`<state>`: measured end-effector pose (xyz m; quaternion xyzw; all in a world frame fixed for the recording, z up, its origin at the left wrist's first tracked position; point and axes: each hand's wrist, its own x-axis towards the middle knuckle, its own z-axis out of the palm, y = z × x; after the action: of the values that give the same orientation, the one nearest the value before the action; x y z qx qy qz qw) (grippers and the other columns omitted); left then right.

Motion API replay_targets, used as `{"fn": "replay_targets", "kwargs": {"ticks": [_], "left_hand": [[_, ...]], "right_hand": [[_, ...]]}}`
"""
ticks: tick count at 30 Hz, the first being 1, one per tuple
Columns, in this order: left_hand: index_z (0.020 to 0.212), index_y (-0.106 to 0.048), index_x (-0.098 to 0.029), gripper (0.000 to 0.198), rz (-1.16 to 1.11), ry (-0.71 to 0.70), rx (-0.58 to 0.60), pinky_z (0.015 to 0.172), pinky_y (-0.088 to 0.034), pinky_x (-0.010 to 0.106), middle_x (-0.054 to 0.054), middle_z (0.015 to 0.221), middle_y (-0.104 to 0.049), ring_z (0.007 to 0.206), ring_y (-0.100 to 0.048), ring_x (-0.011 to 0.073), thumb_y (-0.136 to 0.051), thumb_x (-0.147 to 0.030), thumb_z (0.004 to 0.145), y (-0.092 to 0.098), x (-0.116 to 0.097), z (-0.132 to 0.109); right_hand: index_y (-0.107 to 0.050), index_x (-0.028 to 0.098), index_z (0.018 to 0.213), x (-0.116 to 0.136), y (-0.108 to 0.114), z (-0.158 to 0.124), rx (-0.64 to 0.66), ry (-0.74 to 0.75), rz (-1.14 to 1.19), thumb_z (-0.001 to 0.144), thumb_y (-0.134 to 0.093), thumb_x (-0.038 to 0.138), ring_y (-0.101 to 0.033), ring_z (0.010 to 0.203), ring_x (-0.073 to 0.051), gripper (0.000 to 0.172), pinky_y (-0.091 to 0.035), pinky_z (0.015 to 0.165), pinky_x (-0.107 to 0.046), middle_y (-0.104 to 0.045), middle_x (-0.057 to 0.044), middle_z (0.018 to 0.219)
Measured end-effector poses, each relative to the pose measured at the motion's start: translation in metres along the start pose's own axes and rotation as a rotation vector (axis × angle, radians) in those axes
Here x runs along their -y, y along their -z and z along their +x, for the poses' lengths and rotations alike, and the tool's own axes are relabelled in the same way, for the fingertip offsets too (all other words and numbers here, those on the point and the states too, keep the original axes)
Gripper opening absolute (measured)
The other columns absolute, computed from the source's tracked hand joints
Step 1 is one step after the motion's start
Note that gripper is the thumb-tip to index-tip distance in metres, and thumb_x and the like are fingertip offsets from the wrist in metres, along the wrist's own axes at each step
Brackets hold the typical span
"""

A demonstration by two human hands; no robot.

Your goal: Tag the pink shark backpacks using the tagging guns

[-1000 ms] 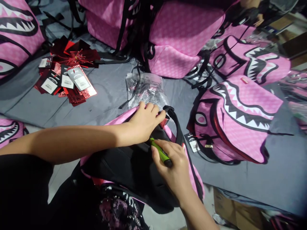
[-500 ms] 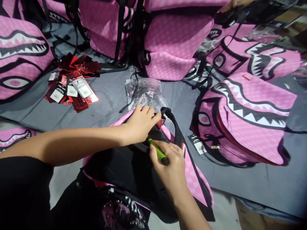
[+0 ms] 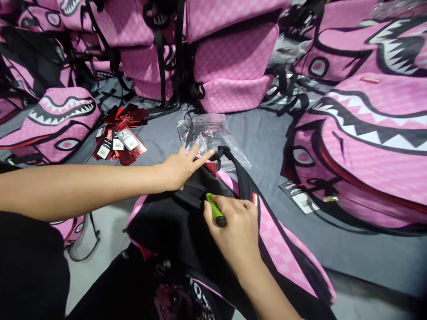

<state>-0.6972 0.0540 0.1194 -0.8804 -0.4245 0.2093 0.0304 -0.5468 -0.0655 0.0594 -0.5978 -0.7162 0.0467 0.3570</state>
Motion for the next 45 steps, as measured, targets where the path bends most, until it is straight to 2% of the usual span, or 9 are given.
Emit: {"fn": "replay_targets", "kwargs": {"ticks": [6, 8, 11, 13, 15, 17, 25, 34, 45], "left_hand": [[0.157, 0.007, -0.028, 0.108, -0.022, -0.111, -0.023, 0.093, -0.051, 0.037, 0.016, 0.165, -0.008, 0.133, -0.041, 0.0336, -0.067, -0.019, 0.08, -0.001, 0.012, -0.005], [0.157, 0.006, -0.029, 0.103, -0.045, -0.079, -0.016, 0.094, -0.049, 0.036, 0.015, 0.166, -0.004, 0.134, -0.041, 0.0327, -0.064, -0.02, 0.082, 0.001, 0.013, -0.01], [0.157, 0.009, -0.028, 0.107, -0.114, 0.095, 0.015, 0.092, -0.05, 0.036, 0.021, 0.164, -0.002, 0.129, -0.048, 0.0324, -0.067, -0.024, 0.082, 0.005, 0.009, -0.016], [0.156, 0.013, -0.029, 0.108, -0.17, 0.162, 0.072, 0.085, -0.051, 0.034, 0.025, 0.16, -0.015, 0.116, -0.06, 0.0291, -0.067, -0.025, 0.083, 0.008, 0.008, -0.016], [0.156, 0.014, -0.029, 0.107, -0.196, 0.145, 0.143, 0.078, -0.052, 0.031, 0.023, 0.153, -0.028, 0.102, -0.066, 0.0247, -0.064, -0.021, 0.083, 0.012, 0.009, -0.013], [0.156, 0.015, -0.027, 0.108, -0.193, 0.102, 0.194, 0.075, -0.052, 0.029, 0.022, 0.15, -0.033, 0.098, -0.067, 0.0232, -0.062, -0.015, 0.081, 0.014, 0.012, -0.009], [0.156, 0.014, -0.026, 0.104, -0.237, 0.006, 0.226, 0.079, -0.051, 0.027, 0.021, 0.15, -0.032, 0.101, -0.066, 0.021, -0.059, -0.015, 0.082, 0.011, 0.027, -0.004], [0.157, 0.01, -0.028, 0.104, -0.229, -0.031, 0.216, 0.082, -0.05, 0.027, 0.018, 0.147, -0.037, 0.105, -0.063, 0.0227, -0.059, -0.017, 0.081, 0.003, 0.038, 0.013], [0.157, 0.009, -0.029, 0.103, -0.237, -0.005, 0.221, 0.071, -0.05, 0.026, 0.019, 0.146, -0.036, 0.092, -0.066, 0.0199, -0.058, -0.014, 0.081, 0.002, 0.034, 0.012]], "right_hand": [[-0.068, 0.018, 0.091, -0.004, 0.002, -0.001, -0.014, 0.006, 0.032, 0.091, -0.059, 0.025, -0.069, 0.077, -0.019, 0.012, -0.035, 0.08, -0.037, -0.075, -0.002, 0.084], [-0.069, 0.018, 0.092, -0.005, 0.003, -0.002, -0.014, -0.011, 0.037, 0.091, -0.06, 0.027, -0.069, 0.077, -0.018, 0.013, -0.034, 0.08, -0.036, -0.075, -0.002, 0.085], [-0.069, 0.019, 0.093, -0.006, 0.004, -0.004, -0.011, -0.018, 0.053, 0.093, -0.057, 0.029, -0.07, 0.079, -0.018, 0.016, -0.035, 0.077, -0.035, -0.075, -0.002, 0.088], [-0.069, 0.019, 0.093, -0.007, 0.005, -0.004, -0.006, -0.011, 0.06, 0.094, -0.056, 0.031, -0.071, 0.08, -0.019, 0.017, -0.035, 0.076, -0.035, -0.076, -0.002, 0.089], [-0.07, 0.02, 0.093, -0.008, 0.005, -0.001, 0.0, -0.01, 0.073, 0.094, -0.056, 0.033, -0.071, 0.079, -0.019, 0.019, -0.037, 0.076, -0.036, -0.076, -0.002, 0.089], [-0.07, 0.02, 0.094, -0.005, 0.003, 0.004, 0.026, -0.014, 0.128, 0.093, -0.058, 0.034, -0.071, 0.077, -0.02, 0.019, -0.04, 0.076, -0.036, -0.077, -0.003, 0.089], [-0.071, 0.023, 0.099, 0.017, -0.023, 0.019, 0.081, -0.069, 0.356, 0.09, -0.06, 0.032, -0.071, 0.081, -0.02, 0.017, -0.049, 0.077, -0.036, -0.077, -0.004, 0.095], [-0.07, 0.023, 0.106, 0.021, -0.029, 0.021, 0.144, -0.065, 0.455, 0.09, -0.063, 0.026, -0.072, 0.088, -0.02, 0.017, -0.047, 0.08, -0.036, -0.076, -0.003, 0.102], [-0.071, 0.022, 0.101, 0.022, -0.045, 0.026, 0.056, -0.078, 0.341, 0.092, -0.06, 0.032, -0.072, 0.086, -0.02, 0.016, -0.04, 0.078, -0.036, -0.077, -0.003, 0.099]]}}
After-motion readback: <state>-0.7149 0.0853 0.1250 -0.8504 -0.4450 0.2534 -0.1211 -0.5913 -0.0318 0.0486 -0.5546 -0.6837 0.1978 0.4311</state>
